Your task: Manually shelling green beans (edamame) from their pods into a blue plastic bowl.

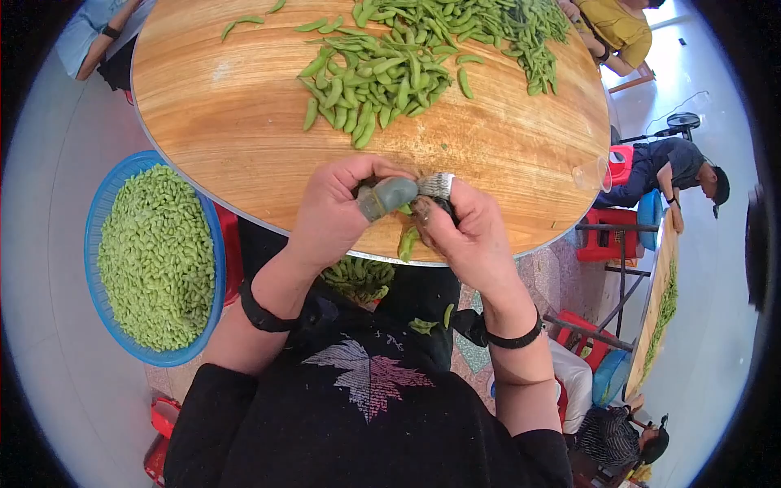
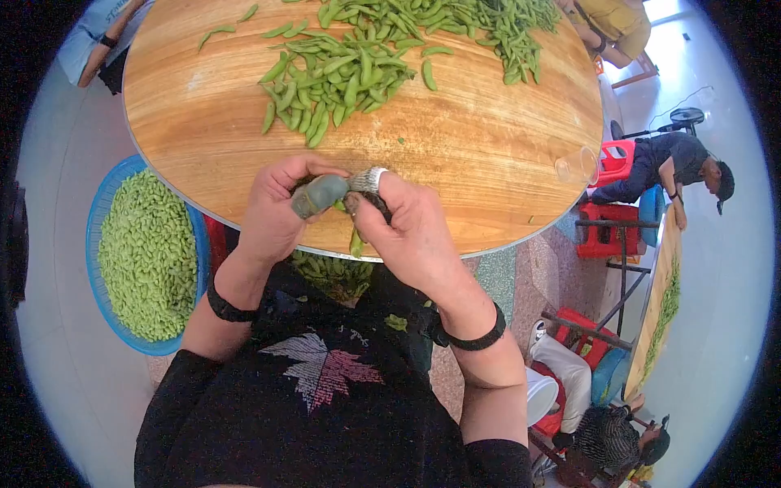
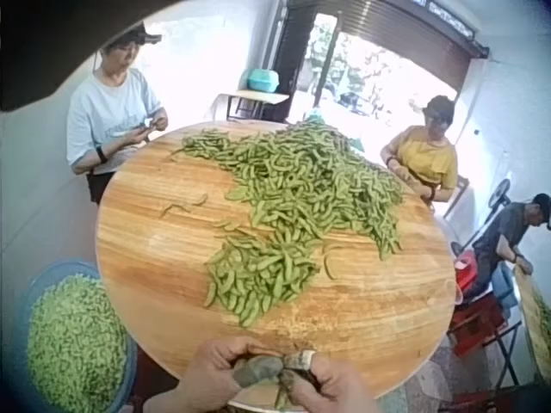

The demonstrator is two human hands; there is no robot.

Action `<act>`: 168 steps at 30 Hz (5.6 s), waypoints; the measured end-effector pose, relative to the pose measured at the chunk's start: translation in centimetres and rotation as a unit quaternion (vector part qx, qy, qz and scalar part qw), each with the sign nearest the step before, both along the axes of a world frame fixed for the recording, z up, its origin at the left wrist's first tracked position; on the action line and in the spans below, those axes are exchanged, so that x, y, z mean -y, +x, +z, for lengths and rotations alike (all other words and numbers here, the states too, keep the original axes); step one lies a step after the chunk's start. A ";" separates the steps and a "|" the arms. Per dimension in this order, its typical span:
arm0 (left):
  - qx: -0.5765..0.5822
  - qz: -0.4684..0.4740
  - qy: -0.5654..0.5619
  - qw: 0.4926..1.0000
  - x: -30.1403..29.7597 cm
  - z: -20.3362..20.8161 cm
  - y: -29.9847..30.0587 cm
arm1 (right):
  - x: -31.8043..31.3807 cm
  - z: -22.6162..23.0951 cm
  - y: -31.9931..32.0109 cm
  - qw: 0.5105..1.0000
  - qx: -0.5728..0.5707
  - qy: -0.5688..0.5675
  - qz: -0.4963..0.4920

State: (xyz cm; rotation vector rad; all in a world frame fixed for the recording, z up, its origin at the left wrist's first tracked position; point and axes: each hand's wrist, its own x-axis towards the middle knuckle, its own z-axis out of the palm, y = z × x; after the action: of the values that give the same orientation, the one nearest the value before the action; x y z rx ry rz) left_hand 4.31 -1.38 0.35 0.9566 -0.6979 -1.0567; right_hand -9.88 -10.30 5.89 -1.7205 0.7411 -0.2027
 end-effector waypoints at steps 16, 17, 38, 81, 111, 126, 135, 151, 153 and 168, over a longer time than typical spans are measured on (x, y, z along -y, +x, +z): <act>-0.129 -0.036 0.018 0.991 0.5 0.0 0.7 | 14.8 -3.1 4.2 0.800 -0.223 -0.557 0.022; -0.122 -0.030 0.011 0.992 0.3 -0.1 0.6 | 13.8 -2.6 3.9 0.816 -0.213 -0.537 0.039; -0.086 0.059 -0.041 0.994 0.3 0.2 -3.5 | 0.2 0.1 -2.3 0.983 0.073 0.166 0.029; -0.103 -0.075 0.052 0.991 -0.4 -0.2 -2.1 | 0.3 -3.6 -0.5 0.974 0.162 -0.137 -0.084; -0.005 0.090 0.003 0.996 -0.8 -0.4 -1.1 | 8.8 -1.9 3.8 0.866 -0.122 -0.485 -0.020; -0.221 -0.088 0.038 0.971 1.4 0.5 -2.0 | 4.7 -1.6 -2.4 0.894 0.107 0.432 -0.045; -0.195 0.026 -0.040 0.980 1.2 0.5 -3.1 | -0.3 -0.6 -2.9 0.969 0.113 0.219 -0.012; 0.124 0.040 0.031 0.991 0.7 0.1 -3.4 | -1.2 -3.2 -2.1 0.991 0.055 -0.099 -0.074; 0.101 0.045 0.015 0.994 1.0 -0.4 -3.3 | -1.0 -2.9 -1.8 0.988 0.079 0.049 -0.124; 0.371 0.051 -0.002 0.927 0.0 1.6 -2.5 | 0.2 -2.5 -2.1 0.989 0.095 -0.054 -0.100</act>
State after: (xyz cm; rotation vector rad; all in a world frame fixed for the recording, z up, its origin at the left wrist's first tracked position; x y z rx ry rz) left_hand 1.79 -1.39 1.93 1.3891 -1.2489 -0.5771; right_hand -11.95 -10.53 3.42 -1.6998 0.7727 -0.5466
